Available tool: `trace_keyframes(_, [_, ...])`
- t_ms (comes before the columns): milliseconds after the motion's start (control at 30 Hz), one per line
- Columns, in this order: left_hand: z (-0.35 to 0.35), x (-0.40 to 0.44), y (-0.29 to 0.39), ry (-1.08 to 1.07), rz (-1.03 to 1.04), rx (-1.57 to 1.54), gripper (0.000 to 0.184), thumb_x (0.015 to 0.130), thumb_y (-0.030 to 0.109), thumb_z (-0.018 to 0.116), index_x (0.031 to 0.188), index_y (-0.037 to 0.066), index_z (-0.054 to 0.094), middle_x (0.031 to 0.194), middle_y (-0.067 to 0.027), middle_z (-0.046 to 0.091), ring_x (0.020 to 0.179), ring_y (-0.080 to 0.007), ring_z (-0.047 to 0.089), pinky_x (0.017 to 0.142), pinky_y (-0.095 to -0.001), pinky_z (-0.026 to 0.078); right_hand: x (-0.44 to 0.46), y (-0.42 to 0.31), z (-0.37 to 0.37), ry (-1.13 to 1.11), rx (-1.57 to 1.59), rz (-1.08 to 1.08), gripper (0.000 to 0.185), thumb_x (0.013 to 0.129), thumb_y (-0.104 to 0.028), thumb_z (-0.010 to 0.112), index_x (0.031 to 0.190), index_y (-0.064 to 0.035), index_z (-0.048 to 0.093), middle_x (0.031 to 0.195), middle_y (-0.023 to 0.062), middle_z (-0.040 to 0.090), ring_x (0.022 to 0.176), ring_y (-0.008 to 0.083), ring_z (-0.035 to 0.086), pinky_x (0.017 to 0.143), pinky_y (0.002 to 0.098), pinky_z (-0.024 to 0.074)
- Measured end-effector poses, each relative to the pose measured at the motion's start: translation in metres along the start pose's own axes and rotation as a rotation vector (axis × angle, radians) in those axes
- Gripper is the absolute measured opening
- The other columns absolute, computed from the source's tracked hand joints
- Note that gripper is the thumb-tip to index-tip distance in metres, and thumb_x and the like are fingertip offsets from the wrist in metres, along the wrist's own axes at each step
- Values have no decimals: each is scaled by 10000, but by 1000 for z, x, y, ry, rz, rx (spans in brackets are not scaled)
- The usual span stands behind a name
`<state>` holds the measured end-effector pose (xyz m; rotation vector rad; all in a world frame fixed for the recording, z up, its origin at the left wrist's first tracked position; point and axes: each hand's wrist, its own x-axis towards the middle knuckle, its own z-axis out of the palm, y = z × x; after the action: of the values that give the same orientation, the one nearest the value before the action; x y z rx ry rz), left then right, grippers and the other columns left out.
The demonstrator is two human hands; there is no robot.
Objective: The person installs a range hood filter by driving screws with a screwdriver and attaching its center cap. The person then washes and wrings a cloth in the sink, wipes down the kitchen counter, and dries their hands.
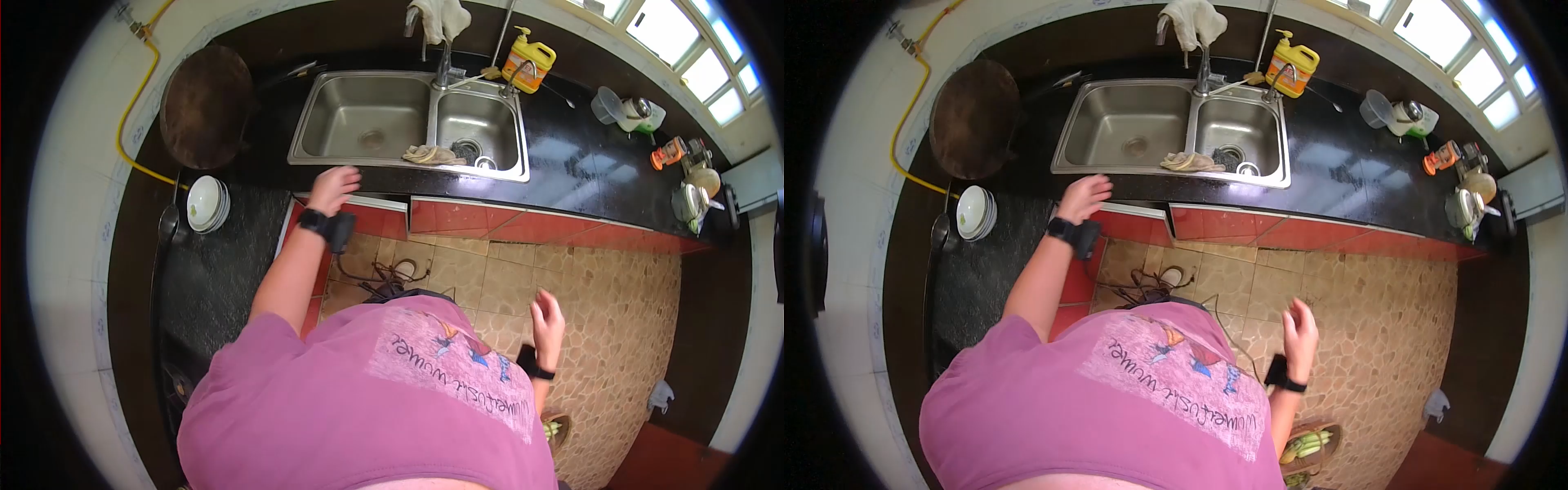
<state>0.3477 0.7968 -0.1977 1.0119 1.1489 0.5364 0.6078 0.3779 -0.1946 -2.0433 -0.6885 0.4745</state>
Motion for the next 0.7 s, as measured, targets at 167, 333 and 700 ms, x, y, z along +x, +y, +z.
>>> trace_keyframes(167, [-110,-10,-68,428,-100,-131,561,719,415,593,1189,119,511,1288,-94,462,1171,-285,402,911,-511,297,-76,95,-61,227,-86,287,314,825,-96,586,1106,39,546,1002,126,607,918,177,575,805,290,463])
trace_keyframes(333, [-102,-21,-69,419,-39,-183,512,782,385,565,1222,134,494,1314,-114,436,1199,-313,379,948,-501,289,-80,111,-77,326,21,269,289,820,-75,580,1090,26,560,966,104,618,879,153,578,789,282,460])
trace_keyframes(700, [71,10,99,-51,321,-167,374,843,311,555,1107,48,532,1199,-135,506,1047,-253,486,823,-366,411,-15,26,-68,169,183,61,291,834,-63,561,1112,19,542,964,88,615,879,142,577,782,269,467])
